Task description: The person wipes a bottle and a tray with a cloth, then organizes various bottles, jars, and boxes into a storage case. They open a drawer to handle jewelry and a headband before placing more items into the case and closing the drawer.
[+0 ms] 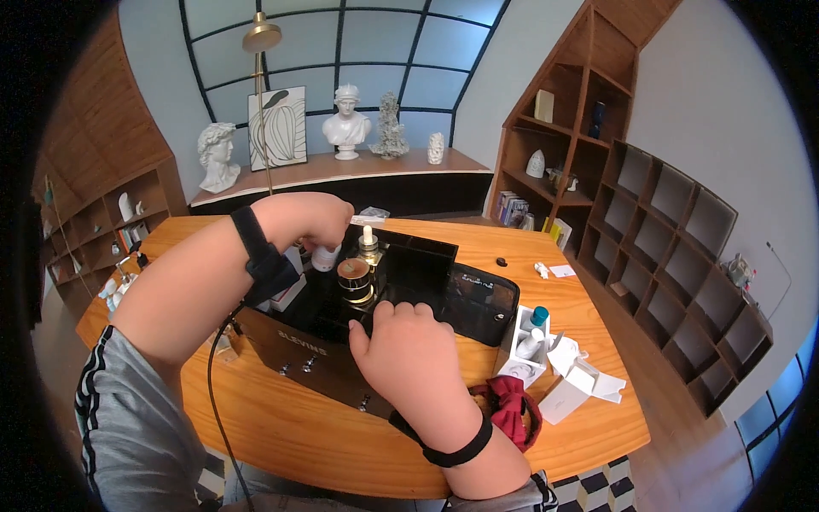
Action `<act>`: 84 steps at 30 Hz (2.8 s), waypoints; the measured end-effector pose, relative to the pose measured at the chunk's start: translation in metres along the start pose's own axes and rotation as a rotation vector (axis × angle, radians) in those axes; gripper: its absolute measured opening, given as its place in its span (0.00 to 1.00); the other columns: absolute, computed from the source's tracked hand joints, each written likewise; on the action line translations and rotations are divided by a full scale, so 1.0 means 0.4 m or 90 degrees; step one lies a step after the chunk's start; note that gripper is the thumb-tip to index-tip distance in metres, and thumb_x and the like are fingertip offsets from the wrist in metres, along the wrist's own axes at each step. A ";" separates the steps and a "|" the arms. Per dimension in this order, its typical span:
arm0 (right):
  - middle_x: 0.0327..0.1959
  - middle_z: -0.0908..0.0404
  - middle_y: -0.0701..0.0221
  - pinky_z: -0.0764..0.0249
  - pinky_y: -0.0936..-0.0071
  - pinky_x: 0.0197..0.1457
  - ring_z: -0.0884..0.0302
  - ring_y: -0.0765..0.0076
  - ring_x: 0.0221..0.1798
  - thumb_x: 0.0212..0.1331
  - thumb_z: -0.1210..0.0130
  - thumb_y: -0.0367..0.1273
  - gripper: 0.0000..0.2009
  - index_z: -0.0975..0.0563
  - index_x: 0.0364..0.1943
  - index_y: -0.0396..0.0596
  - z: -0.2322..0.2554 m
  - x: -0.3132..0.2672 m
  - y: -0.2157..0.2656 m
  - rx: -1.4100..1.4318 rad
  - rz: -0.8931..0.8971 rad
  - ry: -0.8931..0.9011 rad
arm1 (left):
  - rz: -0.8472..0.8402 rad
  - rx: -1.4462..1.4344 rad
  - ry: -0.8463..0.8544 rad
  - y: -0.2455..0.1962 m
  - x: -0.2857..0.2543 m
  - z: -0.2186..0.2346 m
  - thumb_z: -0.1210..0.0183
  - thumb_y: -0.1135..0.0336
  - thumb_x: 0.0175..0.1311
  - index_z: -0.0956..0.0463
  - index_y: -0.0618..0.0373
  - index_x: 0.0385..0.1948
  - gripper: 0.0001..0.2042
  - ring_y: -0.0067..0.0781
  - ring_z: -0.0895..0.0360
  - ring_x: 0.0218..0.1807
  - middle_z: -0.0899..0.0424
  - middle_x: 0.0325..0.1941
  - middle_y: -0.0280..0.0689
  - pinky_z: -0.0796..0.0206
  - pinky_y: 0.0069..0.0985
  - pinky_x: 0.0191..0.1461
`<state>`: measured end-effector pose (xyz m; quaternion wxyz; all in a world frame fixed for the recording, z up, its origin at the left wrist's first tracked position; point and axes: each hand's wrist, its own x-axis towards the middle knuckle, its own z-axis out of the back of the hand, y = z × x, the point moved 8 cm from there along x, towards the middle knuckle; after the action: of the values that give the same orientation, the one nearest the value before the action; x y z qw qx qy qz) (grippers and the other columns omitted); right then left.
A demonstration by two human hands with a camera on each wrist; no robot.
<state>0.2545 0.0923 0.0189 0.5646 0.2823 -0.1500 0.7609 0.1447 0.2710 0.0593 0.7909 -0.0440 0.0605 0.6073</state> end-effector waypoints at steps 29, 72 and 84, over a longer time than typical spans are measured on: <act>0.25 0.21 0.65 0.23 0.62 0.32 0.20 0.60 0.33 0.61 0.45 0.46 0.18 0.22 0.26 0.45 0.002 0.001 0.003 -0.019 0.003 -0.003 | -0.175 -0.241 -0.605 0.215 -0.328 0.186 0.41 0.71 0.56 0.24 0.59 0.34 0.06 0.36 0.23 0.36 0.21 0.32 0.41 0.30 0.30 0.42; 0.25 0.20 0.61 0.21 0.62 0.33 0.19 0.55 0.33 0.61 0.45 0.44 0.18 0.23 0.25 0.42 0.014 0.000 0.014 -0.030 0.020 -0.036 | 0.212 0.022 -0.131 0.694 -0.271 -0.372 0.30 0.57 0.48 0.33 0.58 0.54 0.31 0.57 0.20 0.46 0.16 0.40 0.52 0.27 0.43 0.49; 0.25 0.20 0.61 0.21 0.61 0.34 0.19 0.55 0.34 0.61 0.45 0.44 0.18 0.22 0.25 0.43 0.014 0.001 0.014 -0.025 0.014 -0.023 | 0.189 -0.120 0.075 0.725 -0.257 -0.378 0.25 0.69 0.40 0.47 0.55 0.70 0.50 0.49 0.17 0.43 0.19 0.49 0.56 0.25 0.34 0.37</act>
<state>0.2505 0.0876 0.0242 0.5591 0.2831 -0.1783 0.7586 -0.1681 0.2261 -0.0738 0.6803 -0.1439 0.0551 0.7166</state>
